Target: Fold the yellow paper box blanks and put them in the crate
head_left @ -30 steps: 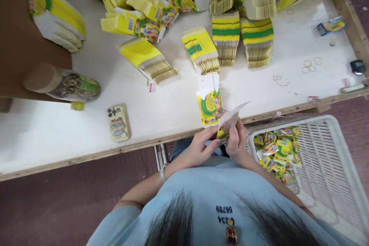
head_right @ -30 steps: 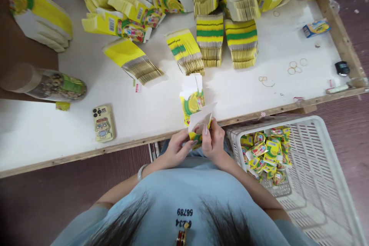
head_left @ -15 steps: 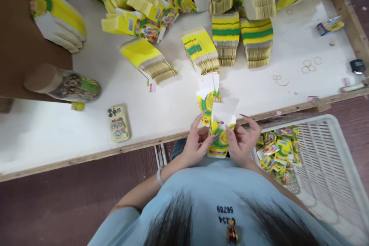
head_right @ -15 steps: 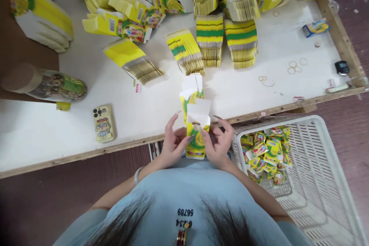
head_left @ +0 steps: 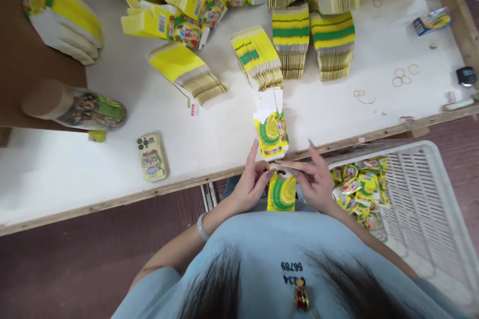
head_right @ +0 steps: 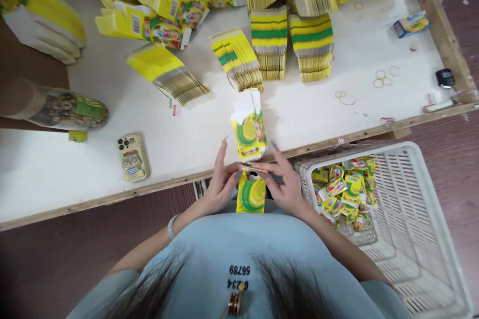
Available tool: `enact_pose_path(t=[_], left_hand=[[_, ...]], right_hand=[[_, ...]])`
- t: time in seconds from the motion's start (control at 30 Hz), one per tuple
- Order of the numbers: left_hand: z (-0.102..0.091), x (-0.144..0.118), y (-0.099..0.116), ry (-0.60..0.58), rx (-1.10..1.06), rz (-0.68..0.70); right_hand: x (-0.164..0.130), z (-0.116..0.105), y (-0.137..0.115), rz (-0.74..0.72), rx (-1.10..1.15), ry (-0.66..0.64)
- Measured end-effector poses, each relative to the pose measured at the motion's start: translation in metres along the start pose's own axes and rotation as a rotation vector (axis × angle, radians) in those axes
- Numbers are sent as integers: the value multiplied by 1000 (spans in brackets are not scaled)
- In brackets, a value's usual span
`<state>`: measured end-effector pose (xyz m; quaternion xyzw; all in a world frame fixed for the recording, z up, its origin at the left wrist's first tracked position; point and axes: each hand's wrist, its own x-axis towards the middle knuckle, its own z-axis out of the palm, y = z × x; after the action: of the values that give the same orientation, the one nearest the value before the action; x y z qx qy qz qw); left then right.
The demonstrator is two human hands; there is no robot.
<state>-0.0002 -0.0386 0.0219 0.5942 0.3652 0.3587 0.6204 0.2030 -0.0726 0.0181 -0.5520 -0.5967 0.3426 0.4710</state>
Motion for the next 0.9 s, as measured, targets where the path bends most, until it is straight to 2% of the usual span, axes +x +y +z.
enact_pose_path(t=[0.07, 0.1, 0.13, 0.17, 0.3, 0.37, 0.63, 0.8, 0.9], left_hand=[[-2, 1, 1, -34, 48, 56], [-4, 2, 2, -53, 75, 66], [-5, 2, 4, -66, 99, 59], [-6, 2, 6, -71, 119, 43], [-7, 4, 11, -60, 199, 28], [-6, 5, 12, -58, 218, 56], [-4, 5, 10, -61, 231, 82], [-2, 5, 8, -49, 240, 105], [-1, 5, 8, -49, 245, 105]], right_hand=[[3, -9, 0, -221, 13, -148], [5, -13, -1, -290, 32, -198], [6, -16, -3, -294, 46, -230], [7, -18, -6, -229, 60, -247], [8, -15, -23, 284, 240, -365], [10, -13, -31, 409, 339, -426], [20, -17, -37, 575, 439, -504], [18, -19, -33, 591, 550, -557], [15, -15, -34, 609, 511, -528]])
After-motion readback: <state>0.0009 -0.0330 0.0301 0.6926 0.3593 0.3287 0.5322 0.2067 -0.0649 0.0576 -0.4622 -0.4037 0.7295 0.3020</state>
